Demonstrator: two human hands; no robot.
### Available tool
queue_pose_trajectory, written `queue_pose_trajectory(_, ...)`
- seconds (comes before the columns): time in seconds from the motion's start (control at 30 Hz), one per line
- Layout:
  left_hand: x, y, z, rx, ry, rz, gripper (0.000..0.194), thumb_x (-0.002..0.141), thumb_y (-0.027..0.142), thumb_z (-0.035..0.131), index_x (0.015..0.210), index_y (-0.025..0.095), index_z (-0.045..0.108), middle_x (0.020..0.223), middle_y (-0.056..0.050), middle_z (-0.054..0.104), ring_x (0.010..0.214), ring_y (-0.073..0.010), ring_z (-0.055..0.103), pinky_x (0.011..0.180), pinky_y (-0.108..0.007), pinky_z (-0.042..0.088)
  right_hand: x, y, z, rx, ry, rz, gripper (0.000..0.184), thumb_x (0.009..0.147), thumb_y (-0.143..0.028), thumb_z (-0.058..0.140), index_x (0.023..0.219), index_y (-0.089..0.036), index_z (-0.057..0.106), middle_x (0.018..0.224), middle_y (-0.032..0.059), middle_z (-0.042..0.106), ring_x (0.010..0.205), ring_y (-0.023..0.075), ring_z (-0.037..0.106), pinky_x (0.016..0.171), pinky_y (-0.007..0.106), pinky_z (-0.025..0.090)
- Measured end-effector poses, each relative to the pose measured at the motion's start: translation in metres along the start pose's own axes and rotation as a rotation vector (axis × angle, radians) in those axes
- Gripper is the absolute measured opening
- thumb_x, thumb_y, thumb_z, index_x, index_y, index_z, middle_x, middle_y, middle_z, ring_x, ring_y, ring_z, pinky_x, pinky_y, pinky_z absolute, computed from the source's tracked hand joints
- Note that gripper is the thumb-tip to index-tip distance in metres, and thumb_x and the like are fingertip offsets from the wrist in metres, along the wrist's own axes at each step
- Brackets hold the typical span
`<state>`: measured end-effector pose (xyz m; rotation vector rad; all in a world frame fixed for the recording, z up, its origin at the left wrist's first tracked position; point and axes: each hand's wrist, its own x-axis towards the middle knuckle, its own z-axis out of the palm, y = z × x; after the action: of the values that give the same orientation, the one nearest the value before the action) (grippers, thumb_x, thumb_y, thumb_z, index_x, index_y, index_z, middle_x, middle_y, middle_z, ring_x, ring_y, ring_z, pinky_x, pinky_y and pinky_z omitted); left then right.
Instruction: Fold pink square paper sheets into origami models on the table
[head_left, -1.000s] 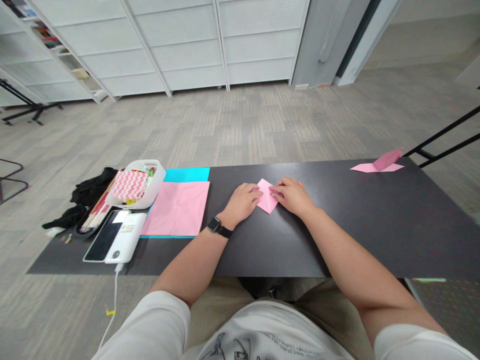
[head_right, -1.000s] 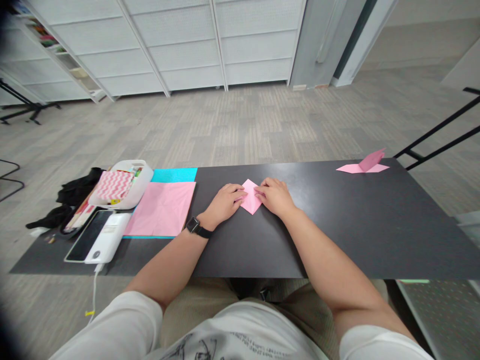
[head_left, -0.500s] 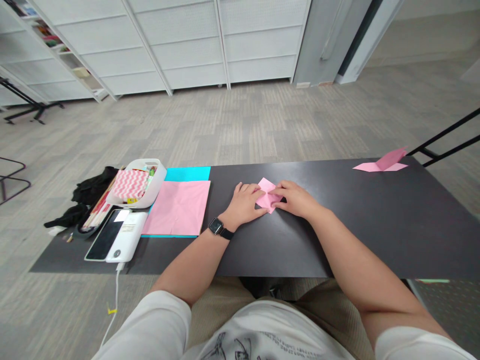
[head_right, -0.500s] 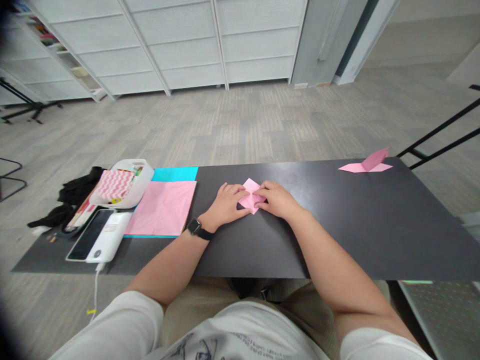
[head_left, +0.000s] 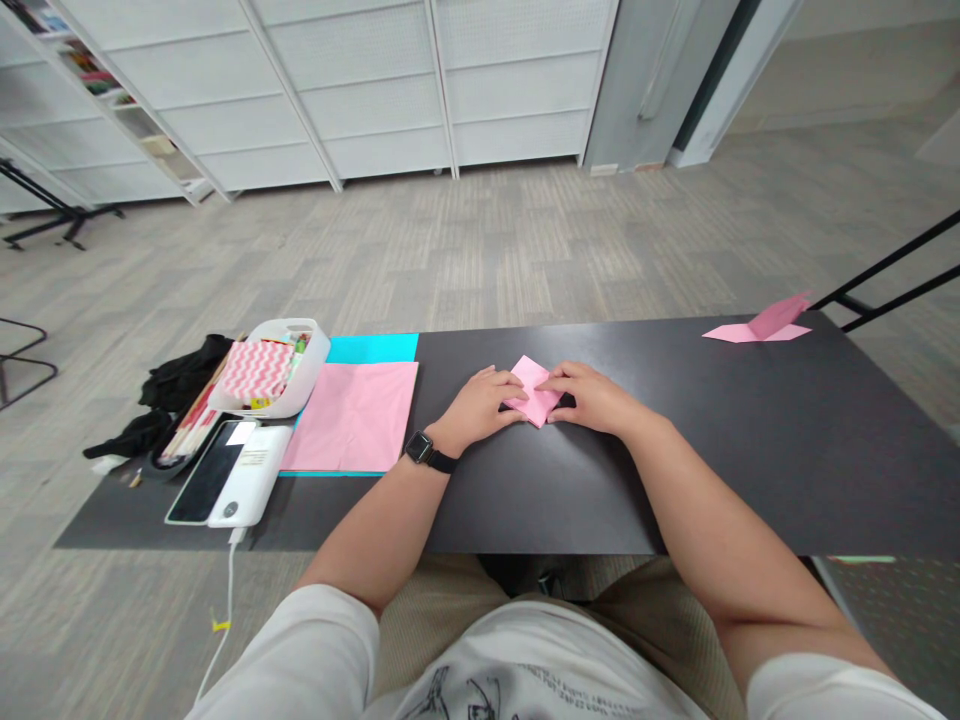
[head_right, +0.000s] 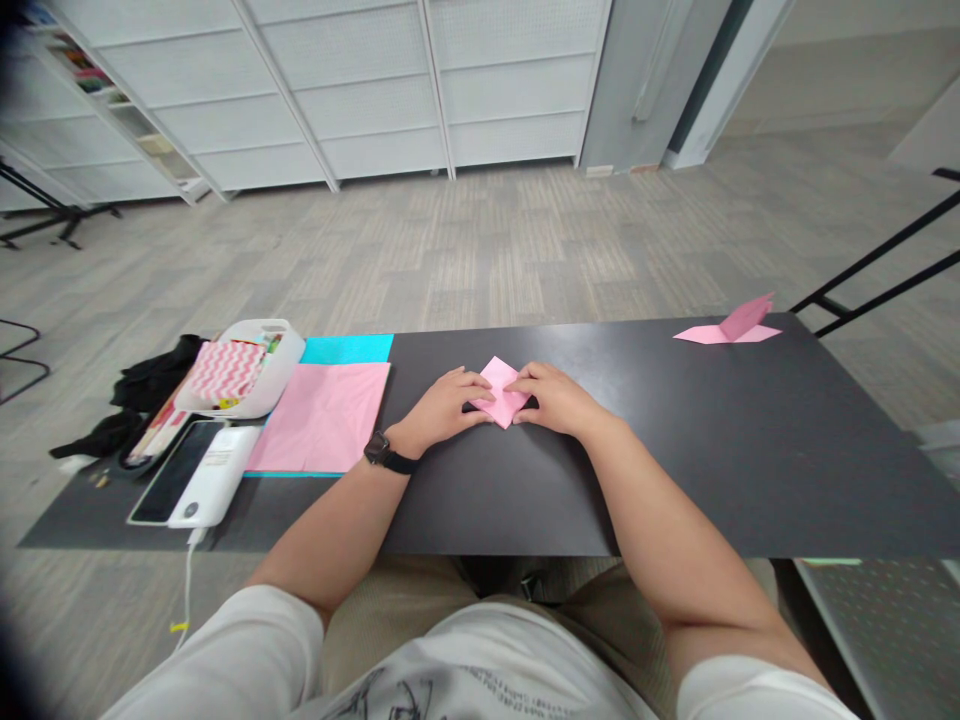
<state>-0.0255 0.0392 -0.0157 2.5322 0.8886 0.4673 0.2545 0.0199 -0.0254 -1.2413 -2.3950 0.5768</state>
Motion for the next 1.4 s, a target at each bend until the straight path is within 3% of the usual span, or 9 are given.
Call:
queue_pose_trajectory(0.2,0.002,-0.008,-0.001,-0.035,-0.013,0.015,0.012,0.098,0.028,0.074,0.108,0.029,0.080,0.126,-0.002,0.075,0.123,-0.0206,0.069,0.133,-0.056,0.028,0.001,-0.001,-0.002,0.021,0.006,0.001,0.045,0.082,-0.031,0.090,0.126,-0.032,0.079,0.116,0.0063,0.069,0.110,0.0255,0.066,0.104,0.043,0.052)
queue_pose_trajectory(0.53,0.001,-0.010,-0.005,-0.040,-0.016,0.030,0.015,0.102,0.025,0.066,0.104,0.028,0.081,0.128,-0.002,0.077,0.121,-0.0192,0.071,0.131,-0.055,0.033,0.002,-0.004,-0.005,0.047,0.010,0.000,0.033,0.086,-0.033,0.086,0.118,-0.033,0.082,0.115,0.0064,0.073,0.109,0.0250,0.070,0.102,0.042,0.053)
queue_pose_trajectory(0.7,0.003,-0.004,-0.007,-0.062,0.045,0.052,0.020,0.106,0.024,0.056,0.105,0.024,0.076,0.118,-0.005,0.078,0.116,-0.0204,0.071,0.122,-0.047,0.046,0.000,-0.005,-0.009,0.006,-0.001,0.027,0.045,0.084,-0.043,0.089,0.127,-0.034,0.078,0.120,0.0063,0.073,0.113,0.0273,0.069,0.104,0.044,0.051)
queue_pose_trajectory(0.83,0.002,0.000,-0.008,-0.106,0.131,0.012,0.021,0.108,0.028,0.052,0.110,0.022,0.072,0.120,-0.008,0.075,0.114,-0.0219,0.070,0.108,-0.040,0.055,0.000,-0.007,-0.009,-0.038,0.036,0.062,0.043,0.090,-0.050,0.081,0.129,-0.033,0.077,0.122,0.0080,0.073,0.115,0.0290,0.068,0.105,0.046,0.049)
queue_pose_trajectory(1.17,-0.001,0.008,-0.009,-0.161,0.212,-0.020,0.020,0.109,0.028,0.049,0.112,0.023,0.069,0.122,-0.006,0.075,0.117,-0.0197,0.070,0.108,-0.036,0.054,0.009,0.000,0.009,-0.093,0.122,0.087,0.031,0.097,-0.024,0.064,0.122,-0.030,0.082,0.112,0.0072,0.075,0.104,0.0254,0.070,0.097,0.042,0.054)
queue_pose_trajectory(1.27,-0.001,0.007,-0.008,-0.155,0.244,-0.023,0.018,0.105,0.034,0.059,0.115,0.022,0.067,0.121,-0.007,0.075,0.115,-0.0216,0.071,0.106,-0.038,0.055,0.010,0.001,0.010,-0.122,0.129,0.092,0.039,0.092,-0.015,0.064,0.122,-0.031,0.082,0.113,0.0061,0.077,0.107,0.0257,0.070,0.097,0.041,0.054)
queue_pose_trajectory(1.4,-0.001,0.004,-0.005,-0.080,0.246,-0.035,0.038,0.091,0.043,0.078,0.120,0.022,0.065,0.122,-0.008,0.073,0.117,-0.0267,0.070,0.107,-0.043,0.054,0.009,-0.002,0.006,-0.131,0.159,0.067,0.036,0.093,-0.014,0.063,0.119,-0.030,0.084,0.111,0.0060,0.078,0.104,0.0250,0.072,0.095,0.040,0.056)
